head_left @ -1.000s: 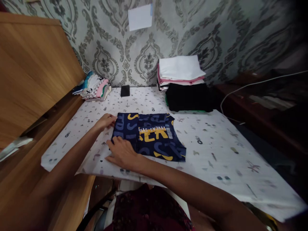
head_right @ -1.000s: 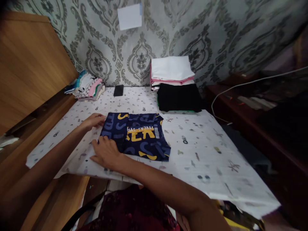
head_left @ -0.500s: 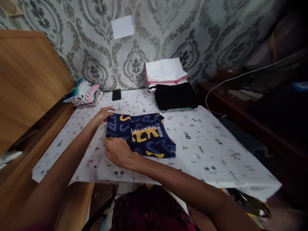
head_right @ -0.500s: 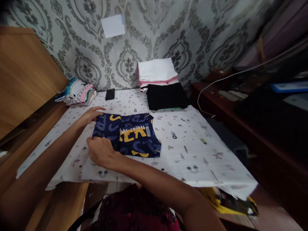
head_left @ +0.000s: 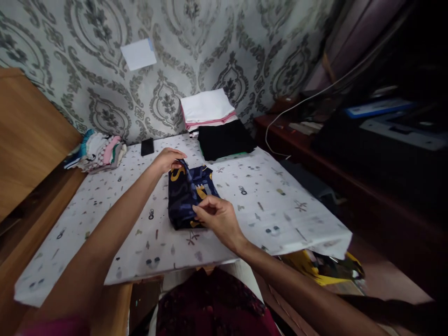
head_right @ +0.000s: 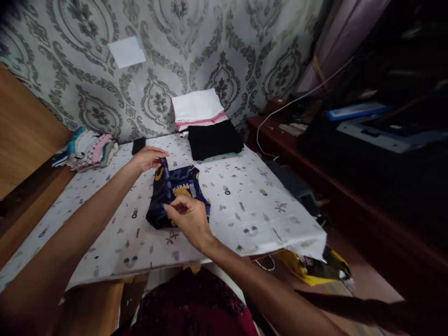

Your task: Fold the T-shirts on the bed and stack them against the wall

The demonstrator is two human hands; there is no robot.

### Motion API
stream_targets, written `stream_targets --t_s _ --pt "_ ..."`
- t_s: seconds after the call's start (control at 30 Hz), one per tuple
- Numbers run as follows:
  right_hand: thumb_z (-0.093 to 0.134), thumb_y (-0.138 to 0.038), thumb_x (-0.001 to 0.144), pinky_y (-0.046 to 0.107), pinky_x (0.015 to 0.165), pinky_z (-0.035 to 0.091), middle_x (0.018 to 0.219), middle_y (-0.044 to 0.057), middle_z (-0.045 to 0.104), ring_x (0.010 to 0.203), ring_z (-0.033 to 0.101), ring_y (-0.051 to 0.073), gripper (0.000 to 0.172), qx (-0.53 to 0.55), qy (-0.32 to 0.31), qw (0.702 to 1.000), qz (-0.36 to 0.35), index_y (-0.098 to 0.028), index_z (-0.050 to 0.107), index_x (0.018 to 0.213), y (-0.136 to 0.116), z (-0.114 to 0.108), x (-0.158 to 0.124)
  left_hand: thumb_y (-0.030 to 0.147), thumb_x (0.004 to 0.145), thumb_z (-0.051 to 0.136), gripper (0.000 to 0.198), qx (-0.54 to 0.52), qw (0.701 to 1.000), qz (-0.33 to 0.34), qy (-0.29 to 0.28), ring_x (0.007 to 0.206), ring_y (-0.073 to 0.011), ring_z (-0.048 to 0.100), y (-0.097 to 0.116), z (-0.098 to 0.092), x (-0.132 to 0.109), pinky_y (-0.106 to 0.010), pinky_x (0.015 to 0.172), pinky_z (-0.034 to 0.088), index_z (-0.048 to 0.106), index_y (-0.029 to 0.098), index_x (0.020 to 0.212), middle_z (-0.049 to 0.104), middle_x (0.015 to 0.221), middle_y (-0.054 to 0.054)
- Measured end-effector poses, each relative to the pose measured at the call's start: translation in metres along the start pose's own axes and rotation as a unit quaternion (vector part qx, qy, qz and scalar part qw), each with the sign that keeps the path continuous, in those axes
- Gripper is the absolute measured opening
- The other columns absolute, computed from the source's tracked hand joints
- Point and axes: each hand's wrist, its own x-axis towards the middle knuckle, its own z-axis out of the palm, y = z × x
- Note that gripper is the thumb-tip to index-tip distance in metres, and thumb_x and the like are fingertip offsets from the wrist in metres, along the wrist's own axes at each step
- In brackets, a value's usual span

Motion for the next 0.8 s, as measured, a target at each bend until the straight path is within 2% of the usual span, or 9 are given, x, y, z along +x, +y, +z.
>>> stream_targets --t_s 0.1,0.2,0.33,0.47,0.57,0.63,0.73,0.8 --pt "0.069 -0.038 0.073 0.025 0.053 0.049 0.057 -0.002 0.062 0.055 0.061 0.014 0.021 -0.003 0.024 0.999 0.035 -0.022 0.058 0.064 0.012 -0.025 -0.003 0.015 0.061 0.084 0.02 0.0 1.0 -0.01 -0.011 0.054 -0.0096 0.058 -0.005 0.032 0.006 -0.025 0.058 0.055 0.067 0.011 0.07 0.067 0.064 -0.003" --pt "0.067 -0.033 0.07 0.024 0.052 0.05 0.056 -0.003 0.063 0.055 0.065 0.015 0.014 -0.004 0.033 0.996 0.081 -0.022 0.059 0.066 0.02 -0.045 -0.005 0.013 0.065 0.081 0.016 0.005 1.0 -0.021 -0.017 0.051 -0.0103 0.059 -0.013 0.056 0.012 -0.027 0.061 0.058 0.065 0.011 0.068 0.063 0.056 -0.001" --pt "0.066 -0.029 0.069 0.022 0.048 0.05 0.055 -0.005 0.062 0.053 0.067 0.014 0.011 -0.011 0.045 0.991 0.125 -0.022 0.058 0.067 0.024 -0.061 -0.007 0.012 0.069 0.079 0.016 0.011 0.999 -0.029 -0.018 0.052 -0.0125 0.063 -0.024 0.077 0.018 -0.029 0.065 0.059 0.063 0.011 0.069 0.065 0.058 -0.002" --pt "0.064 -0.027 0.069 0.022 0.042 0.048 0.054 -0.007 0.059 0.044 0.063 0.013 0.008 -0.034 0.048 0.988 0.14 -0.022 0.058 0.069 0.026 -0.069 -0.004 0.015 0.075 0.077 0.013 0.021 0.999 -0.03 -0.025 0.058 -0.016 0.068 -0.034 0.09 0.019 -0.03 0.068 0.059 0.064 0.011 0.073 0.066 0.06 -0.005" --pt "0.061 -0.025 0.072 0.022 0.039 0.044 0.052 -0.007 0.057 0.04 0.059 0.013 0.005 -0.063 0.031 0.986 0.151 -0.023 0.057 0.071 0.027 -0.075 -0.003 0.016 0.083 0.07 0.008 0.019 0.999 -0.027 -0.034 0.065 -0.0163 0.07 -0.036 0.091 0.013 -0.029 0.073 0.059 0.066 0.01 0.086 0.068 0.065 -0.005" --pt "0.059 -0.023 0.074 0.023 0.041 0.044 0.054 -0.006 0.058 0.041 0.058 0.013 0.002 -0.103 0.009 0.984 0.146 -0.023 0.058 0.072 0.026 -0.08 -0.003 0.017 0.087 0.066 0.017 0.014 0.999 -0.01 -0.043 0.077 -0.0163 0.072 -0.036 0.086 0.004 -0.029 0.079 0.058 0.066 0.012 0.103 0.072 0.079 -0.007" --pt "0.059 -0.022 0.076 0.025 0.054 0.049 0.065 -0.004 0.063 0.05 0.059 0.012 0.004 -0.238 0.0 0.969 0.072 -0.023 0.064 0.077 0.021 -0.088 -0.002 0.021 0.091 0.062 0.033 0.088 0.99 0.089 -0.07 0.102 -0.0189 0.071 -0.038 0.068 -0.02 -0.031 0.092 0.055 0.061 0.016 0.123 0.073 0.108 -0.011" --pt "0.06 -0.023 0.08 0.027 0.063 0.05 0.078 -0.001 0.066 0.058 0.059 0.012 0.009 -0.337 0.024 0.941 0.007 -0.023 0.068 0.084 0.014 -0.091 0.003 0.026 0.094 0.056 0.035 0.201 0.959 0.179 -0.086 0.116 -0.0217 0.066 -0.043 0.055 -0.044 -0.035 0.103 0.049 0.061 0.019 0.129 0.07 0.123 -0.011"
